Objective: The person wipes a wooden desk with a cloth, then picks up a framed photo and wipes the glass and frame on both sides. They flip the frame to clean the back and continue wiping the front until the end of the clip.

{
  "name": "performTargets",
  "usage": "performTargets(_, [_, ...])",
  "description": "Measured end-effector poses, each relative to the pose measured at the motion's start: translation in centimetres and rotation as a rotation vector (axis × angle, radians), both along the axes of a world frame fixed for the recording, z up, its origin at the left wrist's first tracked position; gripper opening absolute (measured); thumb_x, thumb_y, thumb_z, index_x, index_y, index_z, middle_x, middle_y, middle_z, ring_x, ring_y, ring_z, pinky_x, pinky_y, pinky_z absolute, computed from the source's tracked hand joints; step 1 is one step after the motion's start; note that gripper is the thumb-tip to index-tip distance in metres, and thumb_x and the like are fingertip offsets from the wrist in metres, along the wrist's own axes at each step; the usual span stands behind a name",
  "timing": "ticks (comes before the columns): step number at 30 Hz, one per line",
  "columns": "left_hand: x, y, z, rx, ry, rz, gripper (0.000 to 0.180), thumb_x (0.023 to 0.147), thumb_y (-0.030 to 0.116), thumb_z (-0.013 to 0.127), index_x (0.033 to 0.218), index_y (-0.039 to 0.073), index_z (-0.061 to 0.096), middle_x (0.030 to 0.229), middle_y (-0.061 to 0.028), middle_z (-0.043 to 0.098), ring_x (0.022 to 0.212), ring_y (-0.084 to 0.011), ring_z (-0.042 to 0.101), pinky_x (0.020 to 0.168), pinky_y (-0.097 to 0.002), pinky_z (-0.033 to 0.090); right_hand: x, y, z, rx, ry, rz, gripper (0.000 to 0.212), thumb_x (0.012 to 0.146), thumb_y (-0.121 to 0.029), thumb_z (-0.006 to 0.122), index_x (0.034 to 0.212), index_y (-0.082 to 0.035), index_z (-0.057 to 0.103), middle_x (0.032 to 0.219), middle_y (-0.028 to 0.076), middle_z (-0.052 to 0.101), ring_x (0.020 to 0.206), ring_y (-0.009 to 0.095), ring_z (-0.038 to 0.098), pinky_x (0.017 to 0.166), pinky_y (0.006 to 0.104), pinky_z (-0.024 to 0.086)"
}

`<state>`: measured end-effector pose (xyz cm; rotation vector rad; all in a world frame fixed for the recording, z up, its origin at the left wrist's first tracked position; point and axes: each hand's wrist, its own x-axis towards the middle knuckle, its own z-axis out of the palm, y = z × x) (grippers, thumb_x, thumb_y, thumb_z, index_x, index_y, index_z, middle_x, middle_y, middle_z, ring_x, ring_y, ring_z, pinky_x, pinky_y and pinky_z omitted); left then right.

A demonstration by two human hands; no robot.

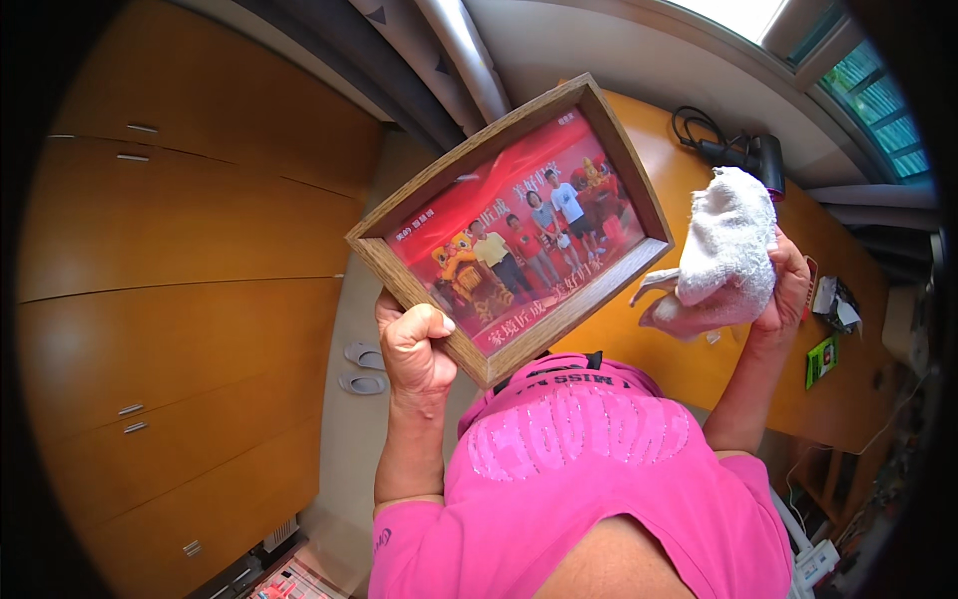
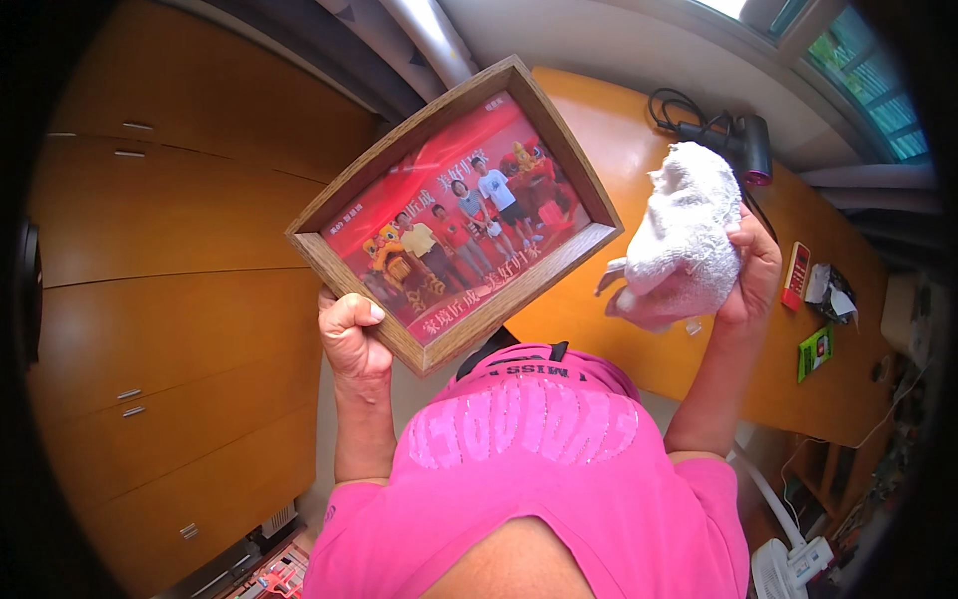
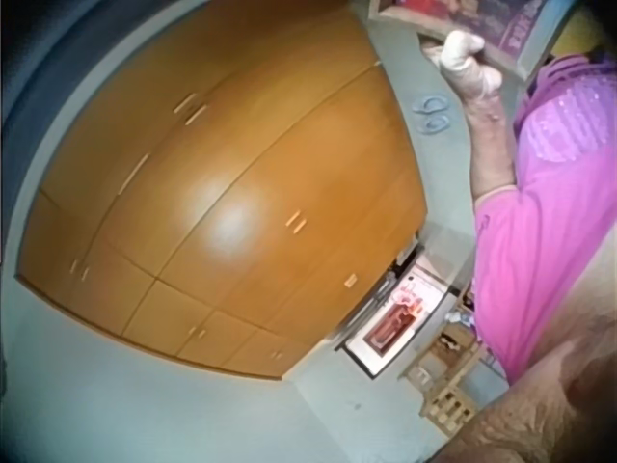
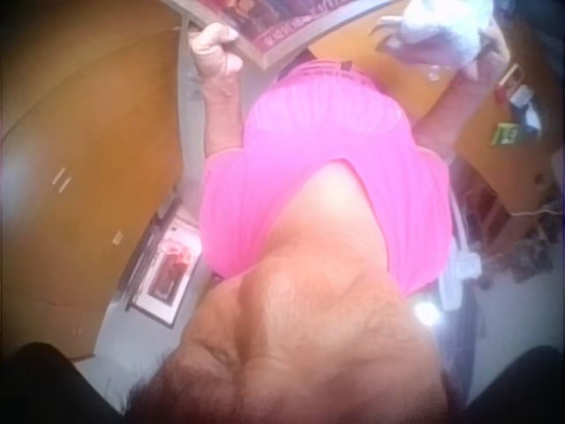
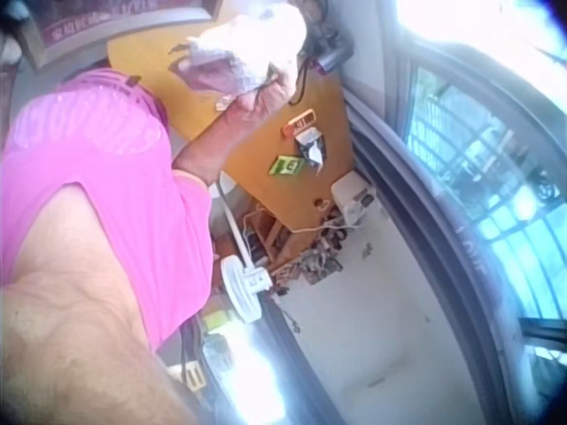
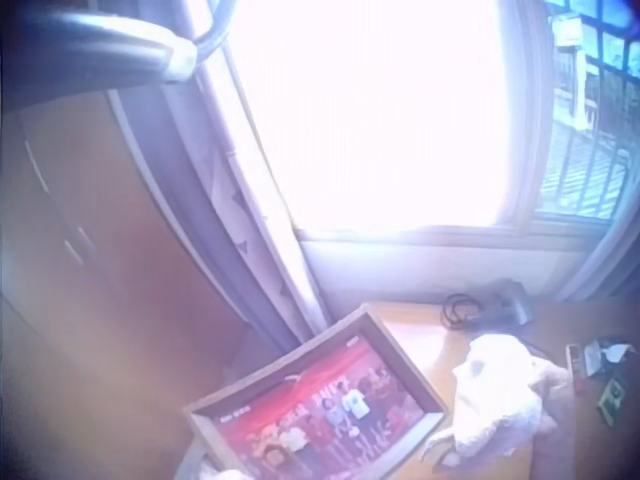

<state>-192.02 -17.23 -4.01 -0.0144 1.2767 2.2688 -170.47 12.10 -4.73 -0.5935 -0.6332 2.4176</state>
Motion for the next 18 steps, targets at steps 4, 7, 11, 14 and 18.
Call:
performTargets(4, [0.2, -0.1, -0.1, -0.041, -0.015, 0.038, 0.042, 0.053, -0.01, 0.044, 0.092, 0.001, 0.055, 0.078, -0.0026, 0.056, 0.062, -0.0124, 0.052, 0.057, -0.0223, 0.045, 0.0, -0.2, 0.0, 0.01, -0.013, 0.041, 0.052, 0.073, 0.003, 0.046, 0.124, 0.005, 0.038, 0.112, 0.019, 0.054, 0.1, 0.029, 0.058, 0.09, 0.041, 0.047])
performTargets(7, [0.2, -0.1, -0.2, -0.048, -0.016, 0.041, 0.04, 0.053, -0.01, 0.044, 0.09, 0.001, 0.055, 0.075, -0.0017, 0.055, 0.057, -0.0109, 0.05, 0.052, -0.0214, 0.043, 0.4, 0.1, -0.8, -0.016, 0.032, 0.071, 0.051, 0.075, 0.003, 0.047, 0.125, 0.004, 0.037, 0.114, 0.019, 0.054, 0.101, 0.029, 0.058, 0.09, 0.0417, 0.047])
performTargets(11, [0.3, 0.0, -0.2, -0.058, -0.019, 0.055, 0.041, 0.053, -0.011, 0.043, 0.091, 0.001, 0.055, 0.074, -0.0016, 0.055, 0.056, -0.0107, 0.05, 0.051, -0.0213, 0.043, 0.4, -0.2, -0.5, 0.004, 0.036, 0.045, 0.048, 0.077, 0.003, 0.047, 0.124, 0.004, 0.038, 0.113, 0.02, 0.055, 0.099, 0.029, 0.059, 0.088, 0.043, 0.049])
performTargets(14, [0.7, 1.0, 0.8, -0.058, -0.045, 0.125, 0.043, 0.053, -0.011, 0.043, 0.093, 0.0, 0.055, 0.074, -0.0022, 0.056, 0.056, -0.011, 0.05, 0.052, -0.0216, 0.044, 0.6, -0.7, 0.1, -0.012, -0.008, -0.005, 0.048, 0.074, 0.005, 0.046, 0.121, 0.007, 0.04, 0.108, 0.02, 0.056, 0.096, 0.027, 0.06, 0.088, 0.0397, 0.049])
performTargets(18, [0.6, 0.7, 0.3, -0.026, -0.028, 0.081, 0.045, 0.054, -0.011, 0.043, 0.096, 0.0, 0.056, 0.077, -0.0033, 0.057, 0.058, -0.0117, 0.052, 0.055, -0.0217, 0.044, 1.1, -1.6, 1.0, 0.029, -0.018, -0.054, 0.049, 0.072, 0.005, 0.048, 0.121, 0.008, 0.041, 0.109, 0.02, 0.056, 0.096, 0.028, 0.06, 0.088, 0.0402, 0.049])
